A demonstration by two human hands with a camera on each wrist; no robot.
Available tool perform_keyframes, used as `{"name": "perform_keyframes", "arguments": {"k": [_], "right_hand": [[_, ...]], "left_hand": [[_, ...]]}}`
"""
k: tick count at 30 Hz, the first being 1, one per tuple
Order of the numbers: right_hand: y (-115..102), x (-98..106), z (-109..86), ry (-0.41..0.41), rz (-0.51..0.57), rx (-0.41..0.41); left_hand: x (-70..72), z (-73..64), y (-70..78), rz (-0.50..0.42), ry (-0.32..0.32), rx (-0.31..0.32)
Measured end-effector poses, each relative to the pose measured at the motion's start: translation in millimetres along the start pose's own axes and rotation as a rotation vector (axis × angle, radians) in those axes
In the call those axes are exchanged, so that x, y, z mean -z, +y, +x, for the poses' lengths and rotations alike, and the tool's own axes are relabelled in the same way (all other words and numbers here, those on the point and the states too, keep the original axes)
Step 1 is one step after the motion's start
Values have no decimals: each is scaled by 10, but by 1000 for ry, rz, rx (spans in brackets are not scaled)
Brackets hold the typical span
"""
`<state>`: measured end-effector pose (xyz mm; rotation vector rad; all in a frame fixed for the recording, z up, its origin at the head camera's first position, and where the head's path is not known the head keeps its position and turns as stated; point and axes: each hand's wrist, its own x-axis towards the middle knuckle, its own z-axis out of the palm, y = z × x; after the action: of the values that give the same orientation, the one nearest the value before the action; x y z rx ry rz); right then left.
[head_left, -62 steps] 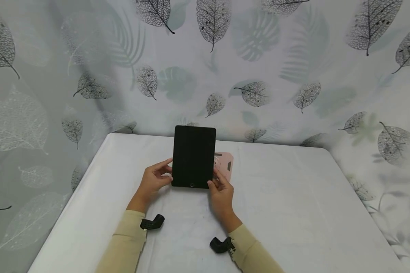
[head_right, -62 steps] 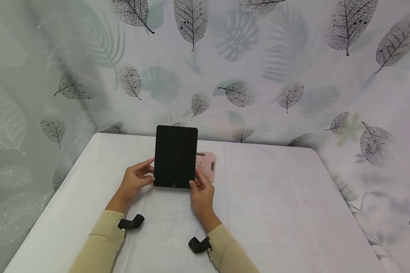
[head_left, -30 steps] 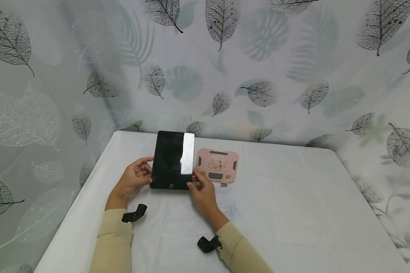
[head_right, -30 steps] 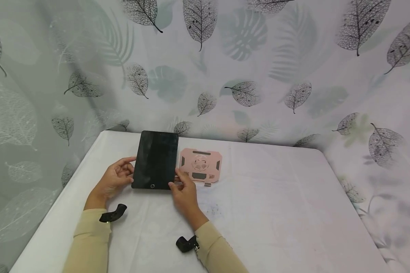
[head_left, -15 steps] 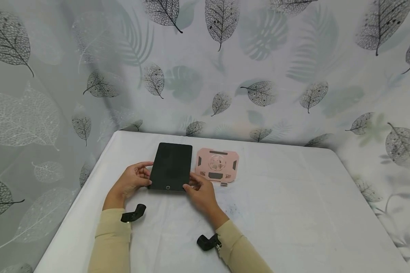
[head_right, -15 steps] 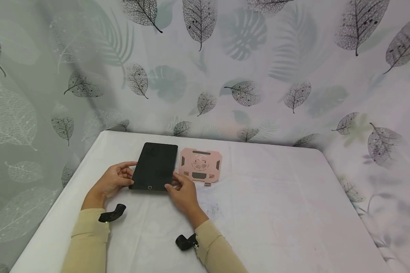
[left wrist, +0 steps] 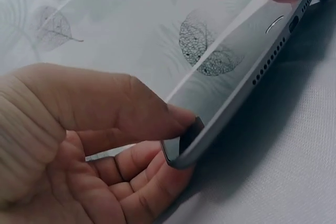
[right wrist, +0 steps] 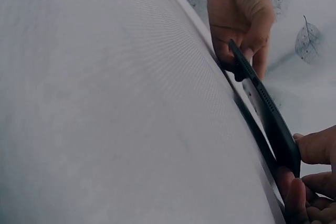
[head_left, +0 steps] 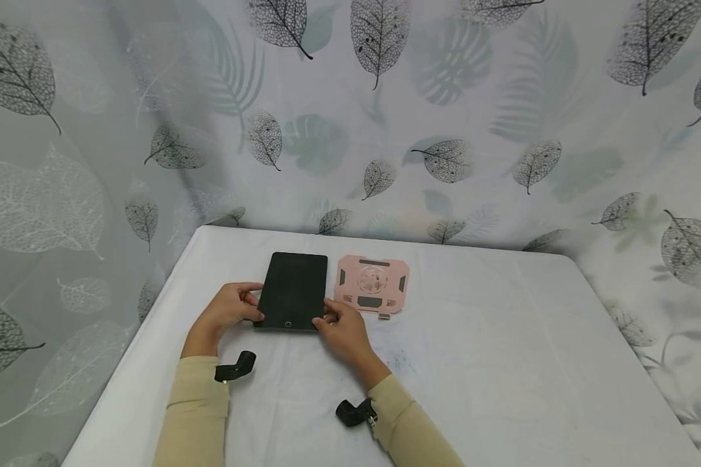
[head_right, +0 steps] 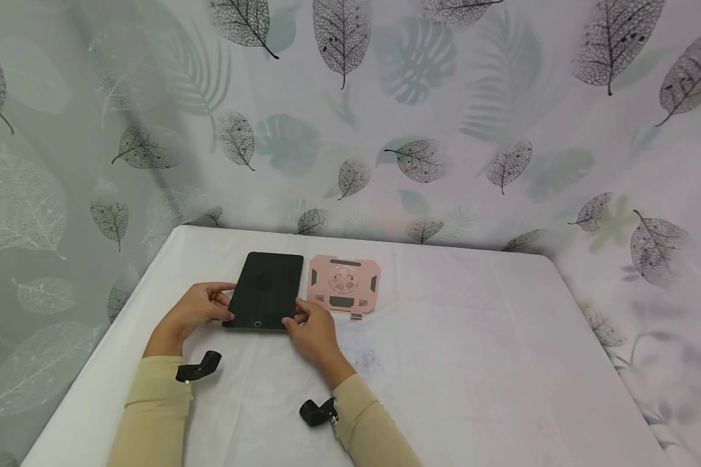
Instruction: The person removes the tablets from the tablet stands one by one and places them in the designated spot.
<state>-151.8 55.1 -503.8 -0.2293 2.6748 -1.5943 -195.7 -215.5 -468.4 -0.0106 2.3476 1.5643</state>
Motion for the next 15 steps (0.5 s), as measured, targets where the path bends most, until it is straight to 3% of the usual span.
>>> {"name": "perform_keyframes", "arguments": {"k": [6,10,15], "right_hand": [[-32,4,-19,15,28,-24],[21,-14,-21,52,76,-34],[91,-14,-38,63,143,-10]], "left_hand": [[-55,-4,62,103,50,63],[-89,-8,97,110,85,106],[-110,-9,125,125,121,113]]}}
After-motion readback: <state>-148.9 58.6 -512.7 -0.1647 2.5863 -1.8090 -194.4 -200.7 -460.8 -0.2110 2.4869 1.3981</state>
